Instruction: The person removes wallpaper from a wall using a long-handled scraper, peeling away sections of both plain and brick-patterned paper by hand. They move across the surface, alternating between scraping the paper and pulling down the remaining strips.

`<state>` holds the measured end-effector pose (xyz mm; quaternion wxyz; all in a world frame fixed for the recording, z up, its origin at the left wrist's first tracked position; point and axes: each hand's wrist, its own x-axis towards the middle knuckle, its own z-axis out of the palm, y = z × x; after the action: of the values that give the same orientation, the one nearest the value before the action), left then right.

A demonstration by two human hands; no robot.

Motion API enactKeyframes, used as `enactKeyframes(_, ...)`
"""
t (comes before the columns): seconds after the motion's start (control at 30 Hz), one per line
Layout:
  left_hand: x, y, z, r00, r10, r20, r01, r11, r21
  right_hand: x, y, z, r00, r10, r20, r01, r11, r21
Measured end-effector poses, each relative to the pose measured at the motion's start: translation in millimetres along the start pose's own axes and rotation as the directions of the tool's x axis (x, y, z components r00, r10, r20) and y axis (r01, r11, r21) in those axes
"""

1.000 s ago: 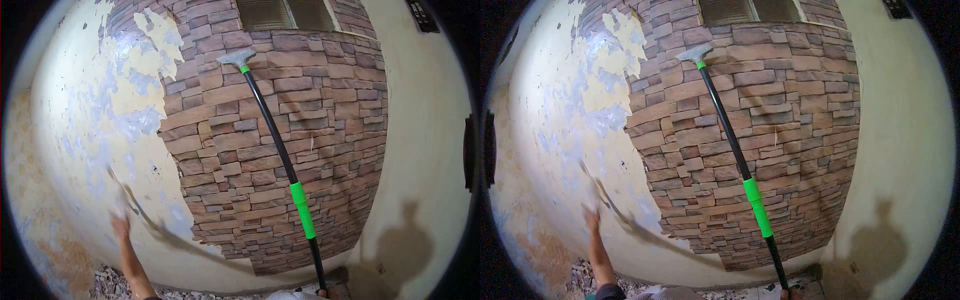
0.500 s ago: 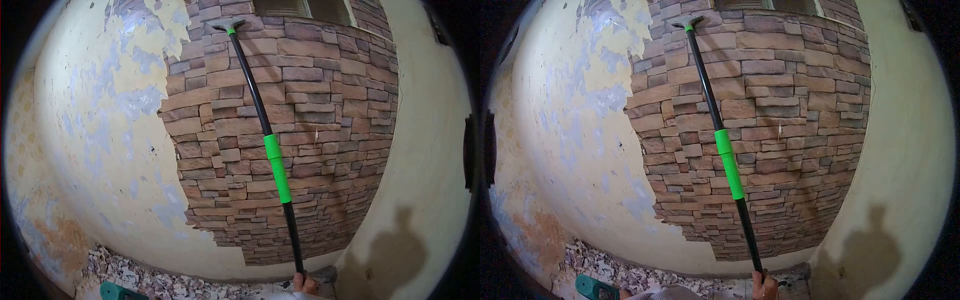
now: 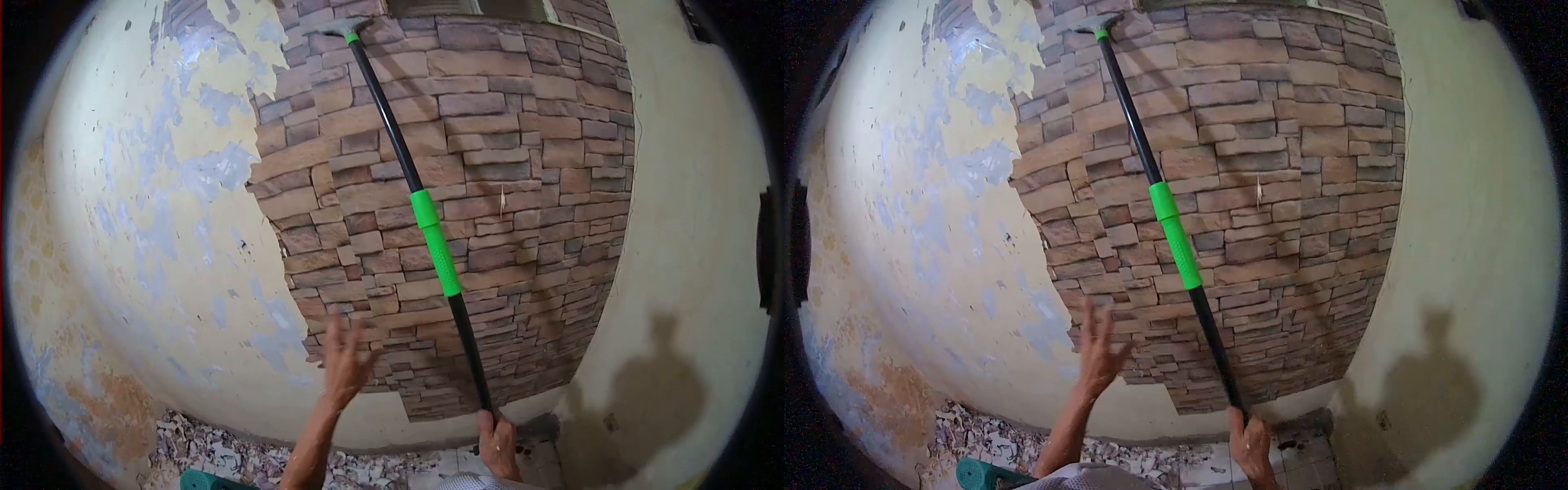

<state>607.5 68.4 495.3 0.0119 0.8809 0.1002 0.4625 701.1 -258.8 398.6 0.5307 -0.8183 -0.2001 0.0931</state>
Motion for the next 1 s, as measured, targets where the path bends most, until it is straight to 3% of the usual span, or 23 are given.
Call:
enactKeyframes(0.03, 28.9, 14.7, 9.3, 0.974, 0.212, -0.08, -0.213, 0.977, -0.009, -10.3, -3.3, 0.5, 1.0, -0.003, -0.021, 0.003, 1.0, -0.002)
enactKeyframes(0.1, 63.6, 48.7, 14.2, 0.848, 0.53, 0.0, -0.527, 0.844, 0.093, -25.8, 28.0, 18.0, 0.992, 0.033, -0.122, -0.029, 0.999, 0.036)
enactKeyframes(0.13, 76.4, 69.4, 14.0, 0.849, 0.528, -0.009, -0.525, 0.846, 0.094, -33.5, 43.5, 23.9, 0.992, 0.026, -0.125, -0.022, 0.999, 0.03)
enactKeyframes(0.2, 104.3, 103.2, 10.7, 0.611, 0.778, 0.149, -0.784, 0.566, 0.255, -42.1, 60.1, 28.3, 0.909, -0.325, -0.263, 0.351, 0.934, 0.06)
enactKeyframes(0.23, 126.5, 100.9, 18.5, 0.664, 0.747, 0.033, -0.732, 0.641, 0.23, -22.2, 29.7, 15.6, 0.991, -0.074, -0.114, 0.077, 0.997, 0.026)
enactKeyframes(0.33, 215.5, 123.4, -15.7, 0.732, 0.625, -0.271, -0.612, 0.778, 0.142, 14.1, -78.4, -22.6, 0.989, -0.125, -0.079, 0.133, 0.986, 0.102)
enactKeyframes(0.43, 239.2, 134.7, -23.2, 0.691, 0.669, -0.274, -0.657, 0.739, 0.148, 27.7, -79.4, -24.7, 0.974, -0.188, -0.129, 0.202, 0.973, 0.112)
enactKeyframes(0.5, 205.2, 124.9, 9.4, 0.645, 0.713, -0.274, -0.693, 0.697, 0.183, 16.8, -38.7, -16.8, 0.969, -0.222, -0.109, 0.228, 0.972, 0.053)
enactKeyframes(0.57, 159.1, 118.1, 31.0, 0.563, 0.807, -0.179, -0.781, 0.59, 0.203, -6.1, 8.3, 5.1, 0.998, -0.009, -0.06, 0.011, 0.999, 0.032)
enactKeyframes(0.6, 148.2, 120.4, 32.1, 0.561, 0.808, -0.181, -0.781, 0.589, 0.208, -12.6, 13.8, 6.6, 0.998, -0.014, -0.061, 0.016, 0.999, 0.032)
enactKeyframes(0.67, 139.4, 122.8, 32.6, 0.614, 0.772, -0.164, -0.78, 0.625, 0.021, -24.1, 16.0, 6.0, 1.0, -0.018, -0.021, 0.019, 0.998, 0.052)
enactKeyframes(0.7, 158.2, 118.8, 29.1, 0.557, 0.823, -0.113, -0.807, 0.568, 0.163, -22.8, -14.0, 3.3, 0.979, -0.052, -0.196, 0.057, 0.998, 0.018)
enactKeyframes(0.77, 205.8, 125.0, 22.1, 0.591, 0.788, -0.173, -0.753, 0.616, 0.232, 25.8, -18.3, -5.8, 0.95, -0.198, -0.243, 0.194, 0.98, -0.04)
enactKeyframes(0.83, 280.0, 124.2, -6.8, 0.577, 0.793, -0.194, -0.655, 0.592, 0.469, 55.3, -94.2, -41.4, 0.94, -0.273, -0.205, 0.29, 0.955, 0.059)
enactKeyframes(0.9, 331.0, 135.5, -47.6, 0.629, 0.738, -0.242, -0.678, 0.674, 0.293, 80.1, -158.7, -73.6, 0.951, -0.287, -0.117, 0.295, 0.954, 0.058)
enactKeyframes(1.0, 358.9, 135.7, -57.1, 0.62, 0.756, -0.211, -0.684, 0.653, 0.325, 96.1, -170.5, -86.1, 0.949, -0.305, -0.077, 0.313, 0.938, 0.148)
